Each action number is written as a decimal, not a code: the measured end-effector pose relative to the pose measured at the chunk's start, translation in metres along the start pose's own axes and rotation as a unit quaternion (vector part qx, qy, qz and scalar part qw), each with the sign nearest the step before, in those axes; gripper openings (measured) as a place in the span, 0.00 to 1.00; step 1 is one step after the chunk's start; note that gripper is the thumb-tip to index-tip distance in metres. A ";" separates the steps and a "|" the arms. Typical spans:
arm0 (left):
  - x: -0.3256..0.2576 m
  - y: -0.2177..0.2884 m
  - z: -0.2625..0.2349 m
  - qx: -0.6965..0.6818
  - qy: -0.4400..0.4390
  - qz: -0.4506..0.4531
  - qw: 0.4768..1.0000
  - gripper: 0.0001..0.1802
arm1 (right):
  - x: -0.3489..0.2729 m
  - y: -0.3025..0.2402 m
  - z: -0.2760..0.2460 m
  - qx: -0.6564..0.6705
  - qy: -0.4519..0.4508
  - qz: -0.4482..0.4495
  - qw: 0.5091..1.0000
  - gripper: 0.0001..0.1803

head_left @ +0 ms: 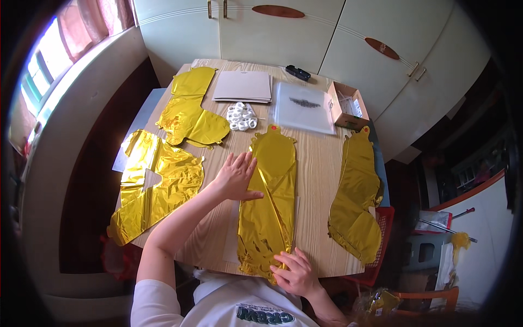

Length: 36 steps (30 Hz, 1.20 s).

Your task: Fold and place gold foil decorative items onto cardboard backings for final packaging.

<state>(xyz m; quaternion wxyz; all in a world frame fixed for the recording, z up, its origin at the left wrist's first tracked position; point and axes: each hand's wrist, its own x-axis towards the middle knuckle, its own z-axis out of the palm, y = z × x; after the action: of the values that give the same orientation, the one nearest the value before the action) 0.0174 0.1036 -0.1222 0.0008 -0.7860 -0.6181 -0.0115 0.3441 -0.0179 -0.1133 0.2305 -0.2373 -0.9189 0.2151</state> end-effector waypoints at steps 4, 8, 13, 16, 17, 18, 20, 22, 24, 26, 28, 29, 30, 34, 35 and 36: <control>0.006 -0.006 -0.003 0.015 -0.014 -0.009 1.000 0.64 | -0.001 0.000 0.001 -0.007 0.001 -0.001 1.000 0.11; 0.004 -0.008 -0.001 -0.013 -0.010 -0.017 1.000 0.66 | -0.002 0.000 0.001 -0.005 -0.011 -0.010 1.000 0.12; 0.003 -0.010 0.002 -0.044 -0.006 -0.022 0.999 0.67 | 0.022 0.006 -0.009 -0.025 -0.014 -0.032 0.999 0.20; 0.001 -0.010 0.000 -0.046 -0.006 -0.023 0.999 0.67 | 0.050 0.025 -0.010 -0.052 -0.013 -0.037 0.998 0.25; 0.001 -0.010 -0.001 -0.045 -0.007 -0.024 0.999 0.67 | 0.060 0.034 -0.010 -0.053 -0.015 -0.033 0.998 0.27; 0.001 -0.010 -0.001 -0.043 -0.006 -0.024 0.999 0.67 | 0.069 0.044 -0.010 -0.056 -0.016 -0.029 0.998 0.28; 0.001 -0.009 -0.001 -0.040 -0.001 -0.023 0.999 0.67 | 0.078 0.060 -0.007 -0.055 -0.030 -0.024 0.998 0.30; 0.002 -0.008 0.001 -0.036 0.010 -0.021 0.999 0.67 | 0.083 0.070 -0.006 -0.073 -0.041 -0.033 0.996 0.29; 0.001 -0.008 0.000 -0.035 0.011 -0.019 0.999 0.65 | 0.081 0.072 -0.004 -0.076 -0.051 -0.025 0.996 0.28; 0.000 -0.008 0.000 -0.035 0.009 -0.013 0.999 0.65 | 0.082 0.073 -0.003 -0.074 -0.055 -0.021 0.996 0.27; 0.000 -0.011 0.005 -0.047 0.023 -0.002 0.999 0.63 | 0.083 0.072 -0.003 -0.069 -0.053 -0.020 0.996 0.26; -0.001 -0.012 0.007 -0.052 0.027 0.004 0.998 0.63 | 0.084 0.071 -0.003 -0.067 -0.054 -0.019 0.996 0.26; -0.001 -0.013 0.008 -0.057 0.032 0.010 0.998 0.62 | 0.084 0.070 -0.003 -0.066 -0.056 -0.017 0.996 0.26; -0.003 -0.012 0.005 -0.049 0.027 0.017 0.998 0.65 | 0.083 0.072 -0.002 -0.066 -0.056 -0.015 0.996 0.27; -0.003 -0.012 0.003 -0.045 0.022 0.019 0.999 0.66 | 0.083 0.072 -0.002 -0.064 -0.056 -0.014 0.996 0.27; -0.003 -0.012 0.001 -0.041 0.017 0.022 0.999 0.67 | 0.083 0.072 -0.002 -0.063 -0.056 -0.013 0.996 0.27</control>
<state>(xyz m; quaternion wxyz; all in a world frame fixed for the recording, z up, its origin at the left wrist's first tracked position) 0.0051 0.1035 -0.1239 -0.0206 -0.7982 -0.6000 -0.0505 0.3046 0.0842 -0.1219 0.1659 -0.2265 -0.9452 0.1668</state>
